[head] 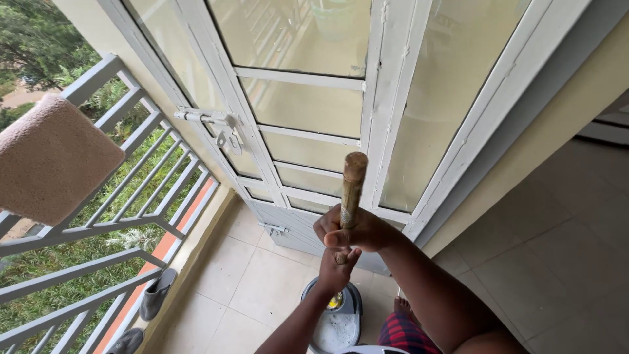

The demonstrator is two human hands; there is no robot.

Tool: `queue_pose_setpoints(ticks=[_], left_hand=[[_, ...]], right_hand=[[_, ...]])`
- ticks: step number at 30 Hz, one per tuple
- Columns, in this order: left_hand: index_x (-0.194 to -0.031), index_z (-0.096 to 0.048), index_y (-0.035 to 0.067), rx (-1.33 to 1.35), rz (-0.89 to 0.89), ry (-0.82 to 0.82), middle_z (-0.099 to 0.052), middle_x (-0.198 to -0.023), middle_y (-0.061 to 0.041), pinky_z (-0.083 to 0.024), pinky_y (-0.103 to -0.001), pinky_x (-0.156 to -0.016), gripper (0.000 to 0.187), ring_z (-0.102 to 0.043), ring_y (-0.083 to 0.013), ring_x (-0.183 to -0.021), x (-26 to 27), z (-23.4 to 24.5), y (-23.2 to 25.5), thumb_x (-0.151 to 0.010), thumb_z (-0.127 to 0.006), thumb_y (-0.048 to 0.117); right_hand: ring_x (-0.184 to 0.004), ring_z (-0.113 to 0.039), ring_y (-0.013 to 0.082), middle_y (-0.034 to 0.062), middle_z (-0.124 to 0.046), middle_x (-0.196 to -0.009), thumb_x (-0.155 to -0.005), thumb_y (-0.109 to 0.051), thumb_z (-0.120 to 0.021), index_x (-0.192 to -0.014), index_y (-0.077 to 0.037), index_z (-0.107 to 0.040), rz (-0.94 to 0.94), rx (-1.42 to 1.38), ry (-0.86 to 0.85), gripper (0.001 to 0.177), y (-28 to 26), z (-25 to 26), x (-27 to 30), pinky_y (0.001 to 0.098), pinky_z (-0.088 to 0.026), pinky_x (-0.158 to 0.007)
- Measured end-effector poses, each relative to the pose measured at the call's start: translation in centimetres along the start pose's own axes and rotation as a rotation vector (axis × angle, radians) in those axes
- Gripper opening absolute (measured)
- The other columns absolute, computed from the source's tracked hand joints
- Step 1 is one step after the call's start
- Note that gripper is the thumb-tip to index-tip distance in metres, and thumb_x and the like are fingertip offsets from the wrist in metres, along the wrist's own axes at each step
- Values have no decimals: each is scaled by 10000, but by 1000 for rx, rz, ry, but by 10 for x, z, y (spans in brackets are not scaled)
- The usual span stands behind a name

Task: Mopping the tiled floor of a balcony and an indoor living area using a spin mop.

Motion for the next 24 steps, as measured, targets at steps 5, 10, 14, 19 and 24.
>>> queue_pose_setpoints(ticks=[5,10,14,19,24], left_hand=[[-985,-598,64,188,-61,-99,-598,-819,64,-451,-280,-644,124,-520,-62,-730,-11,9,52,-968,-666,166],[-921,-660,66,124,68,-289,-603,-726,47,-435,-279,-601,70,-524,-69,-659,-30,5,15,-955,-674,125],[-903,-656,63,144,65,-408,-597,-719,56,-436,-275,-596,85,-517,-62,-654,-46,3,-13,-936,-700,128],[-831,-646,48,127,75,-540,-583,-691,58,-425,-282,-577,174,-494,-66,-628,-62,1,-21,-916,-752,156],[-899,-662,43,163,106,-599,-618,-748,33,-450,-284,-621,115,-538,-82,-680,-61,-2,-24,-885,-730,135]], right_hand=[[-548,-374,95,-17,-398,-572,-948,-361,-770,-618,-104,-430,-170,-100,-137,539,20,12,1,280,-301,-490],[-507,-353,78,-31,-402,-560,-982,-382,-684,-627,-133,-403,-297,99,334,517,33,14,15,287,-307,-478],[-484,-354,69,-36,-403,-536,-999,-403,-638,-629,-129,-418,-274,228,523,511,26,13,12,278,-307,-460],[-473,-285,48,-67,-357,-548,-1008,-335,-649,-654,-135,-404,-179,154,711,475,33,21,13,268,-235,-428],[-469,-286,44,-69,-363,-537,-1020,-314,-637,-652,-137,-413,-116,187,784,465,33,15,17,269,-233,-427]])
Point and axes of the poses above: each hand's wrist, its own x-axis away from the middle knuckle, its own z-axis out of the back of the hand, y = z × x, the point moved 2 cm from there along -x, towards the middle knuckle
